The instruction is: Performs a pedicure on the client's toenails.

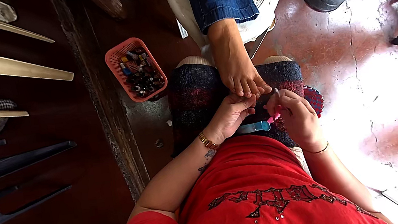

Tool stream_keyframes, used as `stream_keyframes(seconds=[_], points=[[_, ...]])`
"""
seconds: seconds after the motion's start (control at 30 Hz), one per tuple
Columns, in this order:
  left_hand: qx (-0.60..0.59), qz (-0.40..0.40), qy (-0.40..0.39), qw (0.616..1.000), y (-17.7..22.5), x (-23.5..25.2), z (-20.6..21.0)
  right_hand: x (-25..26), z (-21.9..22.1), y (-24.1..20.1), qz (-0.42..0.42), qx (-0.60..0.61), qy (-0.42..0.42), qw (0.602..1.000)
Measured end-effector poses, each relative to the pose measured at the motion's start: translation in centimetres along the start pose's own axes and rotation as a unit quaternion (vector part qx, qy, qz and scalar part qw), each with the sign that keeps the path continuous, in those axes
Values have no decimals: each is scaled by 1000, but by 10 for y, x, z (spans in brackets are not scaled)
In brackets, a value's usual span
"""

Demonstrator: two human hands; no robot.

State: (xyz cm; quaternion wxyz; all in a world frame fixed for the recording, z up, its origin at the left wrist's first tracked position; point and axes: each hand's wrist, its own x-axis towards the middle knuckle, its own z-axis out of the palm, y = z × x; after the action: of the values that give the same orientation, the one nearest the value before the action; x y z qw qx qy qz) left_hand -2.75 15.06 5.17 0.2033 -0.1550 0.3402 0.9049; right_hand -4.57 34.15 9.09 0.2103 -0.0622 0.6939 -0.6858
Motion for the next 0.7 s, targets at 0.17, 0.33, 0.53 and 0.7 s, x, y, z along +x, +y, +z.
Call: stream_keyframes(seconds=[0.17,0.33,0.53,0.7], points=[[-13,-7,-8,1000,0,3,2,-6,-7,-2,-8,45,-27,999],[-23,-14,13,1000,-2,8,7,-11,7,0,-71,-135,40,988],[-24,-17,28,999,-6,13,10,-15,24,2,-80,-245,92,962],[-27,-22,31,999,-7,18,13,-16,29,-3,-60,-233,119,963]])
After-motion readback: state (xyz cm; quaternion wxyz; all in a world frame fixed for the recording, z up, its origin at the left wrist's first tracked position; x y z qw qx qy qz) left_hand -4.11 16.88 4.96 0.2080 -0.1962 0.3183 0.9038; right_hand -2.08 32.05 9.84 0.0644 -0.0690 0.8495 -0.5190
